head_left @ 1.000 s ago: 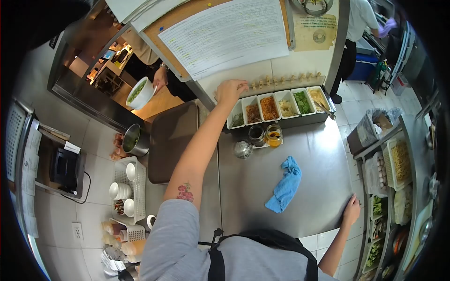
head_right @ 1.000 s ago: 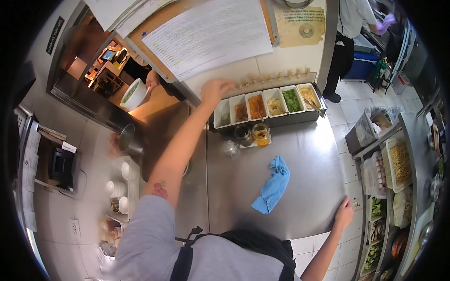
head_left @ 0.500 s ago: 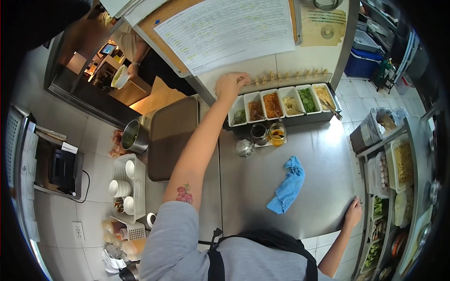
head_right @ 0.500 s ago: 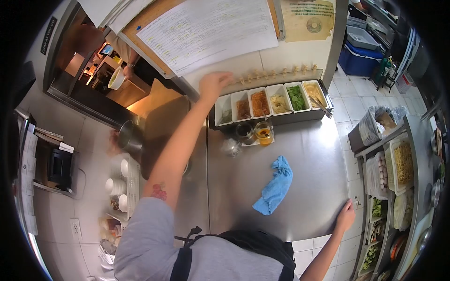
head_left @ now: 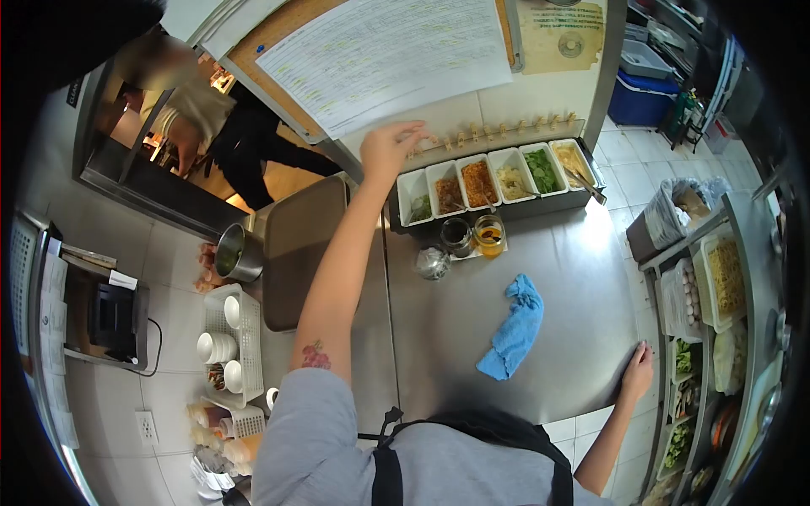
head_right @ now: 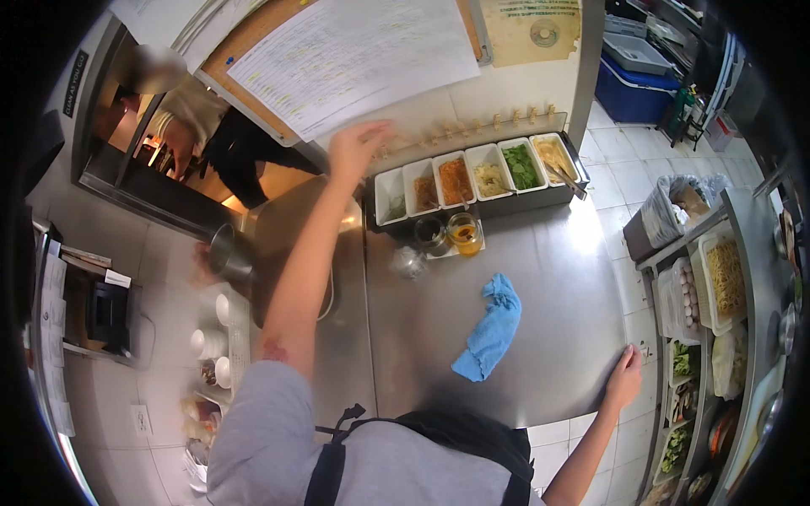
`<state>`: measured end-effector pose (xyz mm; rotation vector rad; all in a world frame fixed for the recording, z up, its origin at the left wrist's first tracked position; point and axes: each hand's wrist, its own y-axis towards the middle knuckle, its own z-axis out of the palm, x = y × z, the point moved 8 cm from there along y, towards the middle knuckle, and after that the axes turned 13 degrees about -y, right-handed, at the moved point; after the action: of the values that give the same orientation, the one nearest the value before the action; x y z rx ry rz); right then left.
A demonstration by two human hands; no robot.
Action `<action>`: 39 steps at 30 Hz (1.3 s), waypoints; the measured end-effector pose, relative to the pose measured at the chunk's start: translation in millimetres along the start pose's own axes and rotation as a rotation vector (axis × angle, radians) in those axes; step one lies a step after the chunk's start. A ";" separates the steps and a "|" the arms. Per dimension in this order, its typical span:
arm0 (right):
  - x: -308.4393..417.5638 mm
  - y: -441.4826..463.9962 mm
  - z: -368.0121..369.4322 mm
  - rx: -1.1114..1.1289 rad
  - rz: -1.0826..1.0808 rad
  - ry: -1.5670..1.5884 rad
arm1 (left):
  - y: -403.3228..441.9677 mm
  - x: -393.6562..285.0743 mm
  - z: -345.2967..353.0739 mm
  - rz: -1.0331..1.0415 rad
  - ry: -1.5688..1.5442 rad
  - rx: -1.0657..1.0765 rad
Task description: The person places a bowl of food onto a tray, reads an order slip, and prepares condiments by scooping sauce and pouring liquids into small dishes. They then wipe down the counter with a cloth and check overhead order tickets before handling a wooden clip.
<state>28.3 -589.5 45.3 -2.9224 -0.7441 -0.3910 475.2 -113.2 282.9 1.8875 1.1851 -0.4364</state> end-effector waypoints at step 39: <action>107.3 -73.3 24.6 0.089 -0.413 0.692 | 15.6 -0.5 38.5 0.137 0.147 0.309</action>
<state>89.3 -472.4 53.2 -2.2700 -1.1707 -1.2699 493.7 -147.3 268.1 2.2853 1.1231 -0.4299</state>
